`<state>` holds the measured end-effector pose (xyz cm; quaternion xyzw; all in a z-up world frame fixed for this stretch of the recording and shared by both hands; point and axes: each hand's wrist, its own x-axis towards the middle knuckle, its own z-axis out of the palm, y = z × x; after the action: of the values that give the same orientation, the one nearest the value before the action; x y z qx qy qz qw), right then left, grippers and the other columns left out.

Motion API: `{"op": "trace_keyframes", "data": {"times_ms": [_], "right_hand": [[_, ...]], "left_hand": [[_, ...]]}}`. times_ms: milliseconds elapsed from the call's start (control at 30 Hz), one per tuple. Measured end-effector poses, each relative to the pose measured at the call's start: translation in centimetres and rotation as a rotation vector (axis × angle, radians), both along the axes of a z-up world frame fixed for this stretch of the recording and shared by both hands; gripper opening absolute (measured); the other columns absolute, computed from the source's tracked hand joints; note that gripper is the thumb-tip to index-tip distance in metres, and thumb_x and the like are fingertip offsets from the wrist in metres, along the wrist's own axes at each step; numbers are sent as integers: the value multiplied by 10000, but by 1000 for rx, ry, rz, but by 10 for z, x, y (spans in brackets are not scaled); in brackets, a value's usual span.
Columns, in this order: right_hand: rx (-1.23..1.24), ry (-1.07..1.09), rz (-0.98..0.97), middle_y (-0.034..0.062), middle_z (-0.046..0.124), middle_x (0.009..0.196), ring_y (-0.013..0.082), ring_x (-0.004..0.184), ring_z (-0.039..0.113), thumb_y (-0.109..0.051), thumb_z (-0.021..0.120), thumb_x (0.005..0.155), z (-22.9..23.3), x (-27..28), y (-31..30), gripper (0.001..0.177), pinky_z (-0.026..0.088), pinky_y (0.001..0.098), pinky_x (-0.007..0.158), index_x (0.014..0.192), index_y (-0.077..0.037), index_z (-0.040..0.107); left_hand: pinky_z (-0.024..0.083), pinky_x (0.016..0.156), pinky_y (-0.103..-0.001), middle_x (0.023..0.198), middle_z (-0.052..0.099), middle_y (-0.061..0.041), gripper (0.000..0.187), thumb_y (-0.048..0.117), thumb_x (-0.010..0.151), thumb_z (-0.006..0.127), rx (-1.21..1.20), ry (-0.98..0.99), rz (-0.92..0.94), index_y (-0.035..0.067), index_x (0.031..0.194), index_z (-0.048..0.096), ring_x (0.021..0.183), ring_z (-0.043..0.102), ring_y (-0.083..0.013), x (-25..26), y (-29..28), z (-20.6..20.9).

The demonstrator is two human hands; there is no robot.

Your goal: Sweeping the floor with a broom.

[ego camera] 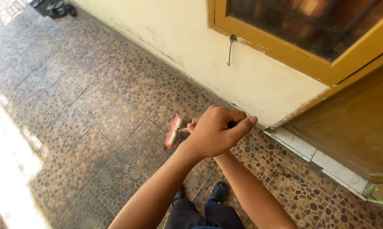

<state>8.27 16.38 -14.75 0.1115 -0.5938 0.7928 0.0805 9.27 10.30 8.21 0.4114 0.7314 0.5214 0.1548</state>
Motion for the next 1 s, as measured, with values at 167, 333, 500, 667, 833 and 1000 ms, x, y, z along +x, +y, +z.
{"op": "trace_keyframes", "data": {"times_ms": [167,333,500,667,833,1000], "right_hand": [[-82,-58,60,-20,574,1072,54,996,549,-329,650,1013,-53,-6,11,292,491,278,853,1167,-99,555],[417,-53,-308,-18,580,1078,65,997,577,-344,550,1042,-23,26,49,259,474,261,842,1138,-104,539],[449,-48,-383,18,554,902,103,821,550,-162,604,951,8,68,103,110,434,305,680,964,-77,534],[513,-252,-466,41,534,703,114,694,520,-21,578,822,37,109,140,73,396,334,571,802,-52,515],[628,-646,-467,8,524,513,144,485,515,-147,630,851,35,150,174,225,391,352,478,660,-86,526],[764,-696,-408,10,522,461,139,396,468,-174,599,828,-34,171,204,309,392,358,425,543,-99,508]], "left_hand": [[334,464,-355,488,407,-39,477,305,994,638,-35,-27,21,21,623,542,443,365,-139,-9,-1,-25],[323,518,-314,609,427,47,455,243,1050,615,237,-434,-126,51,661,478,594,363,-58,-15,22,-54],[334,508,-292,594,468,42,448,219,1049,604,224,-572,-236,55,645,502,571,401,-55,2,63,-43],[373,525,-286,580,526,9,446,205,1044,583,247,-622,-343,42,630,545,552,463,-72,15,99,-59],[344,526,-291,573,451,14,482,170,1067,558,354,-798,-383,70,605,462,537,383,-89,33,131,-91],[301,514,-293,550,421,13,489,135,1053,553,344,-853,-334,73,582,435,516,357,-96,35,149,-150]]}}
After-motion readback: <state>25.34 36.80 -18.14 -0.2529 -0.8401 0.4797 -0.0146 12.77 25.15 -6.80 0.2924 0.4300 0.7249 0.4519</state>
